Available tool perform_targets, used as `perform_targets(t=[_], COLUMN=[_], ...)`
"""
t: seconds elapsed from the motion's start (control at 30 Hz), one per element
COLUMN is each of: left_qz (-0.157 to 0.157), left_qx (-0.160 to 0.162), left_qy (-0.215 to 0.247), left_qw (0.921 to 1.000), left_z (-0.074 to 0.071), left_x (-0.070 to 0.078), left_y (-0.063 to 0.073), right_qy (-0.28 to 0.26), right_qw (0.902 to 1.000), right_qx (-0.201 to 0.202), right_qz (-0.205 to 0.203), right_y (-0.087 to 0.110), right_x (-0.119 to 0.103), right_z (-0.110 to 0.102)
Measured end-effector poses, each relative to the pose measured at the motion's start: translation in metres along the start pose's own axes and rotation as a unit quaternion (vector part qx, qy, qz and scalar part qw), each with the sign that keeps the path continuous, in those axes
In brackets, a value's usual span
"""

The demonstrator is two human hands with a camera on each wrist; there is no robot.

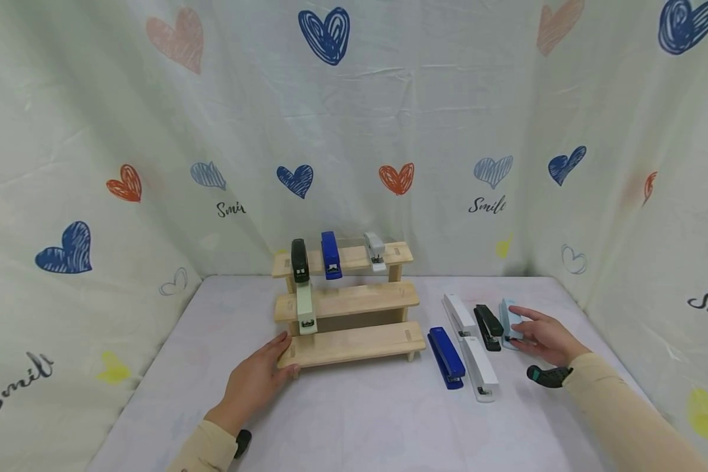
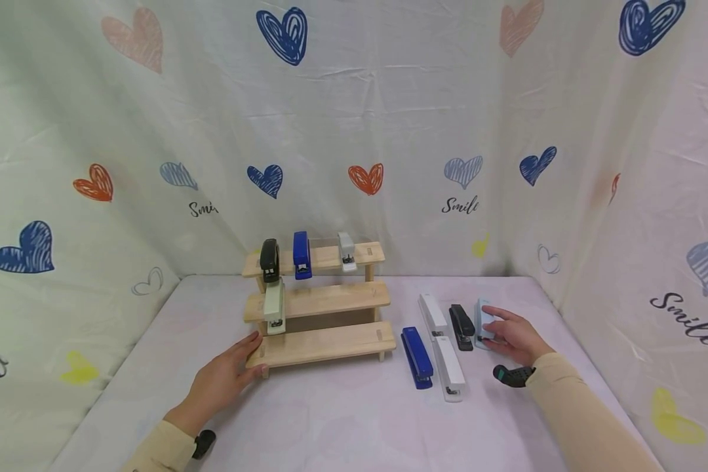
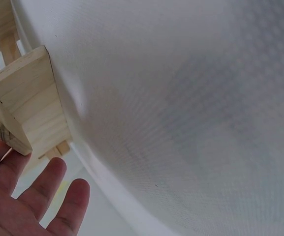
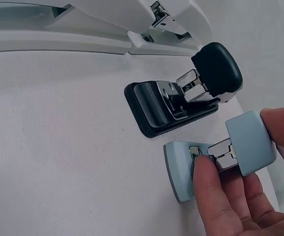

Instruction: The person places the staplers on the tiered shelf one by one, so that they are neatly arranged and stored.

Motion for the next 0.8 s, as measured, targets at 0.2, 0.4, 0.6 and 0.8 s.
perform_targets(t=[0.2, 0.4, 0.6, 0.8], left_qz=[0.000, -0.005, -0.007, -0.005], left_qx=[0.001, 0.000, -0.003, -0.001], left_qy=[-0.002, 0.000, -0.002, 0.000], left_qw=[1.0000, 1.0000, 1.0000, 1.0000], left_z=[-0.0011, -0.0030, -0.0037, -0.0043], left_x=[0.0006, 0.0019, 0.0026, 0.0030], left_y=[0.0001, 0.0010, 0.0016, 0.0016], right_qy=[-0.006, -0.010, -0.011, -0.021], right_qw=[1.0000, 0.9999, 0.9999, 0.9998], right_qx=[0.006, 0.005, 0.007, 0.005], right_qz=[0.003, 0.003, 0.005, 0.005], right_y=[0.0028, 0.0032, 0.0019, 0.0021], right_x=[-0.0011, -0.0012, -0.0006, 0.0008], right_z=[0.0009, 0.0003, -0.0002, 0.0001])
Point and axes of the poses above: each hand's wrist, its own y-axis away from the middle knuckle, its own z-axis out of the palm, x = y × z, the point moved 10 cm from there along -y, towards the middle knuckle, and after that the axes turned 3 degrees about x, right-handed, at the moved point
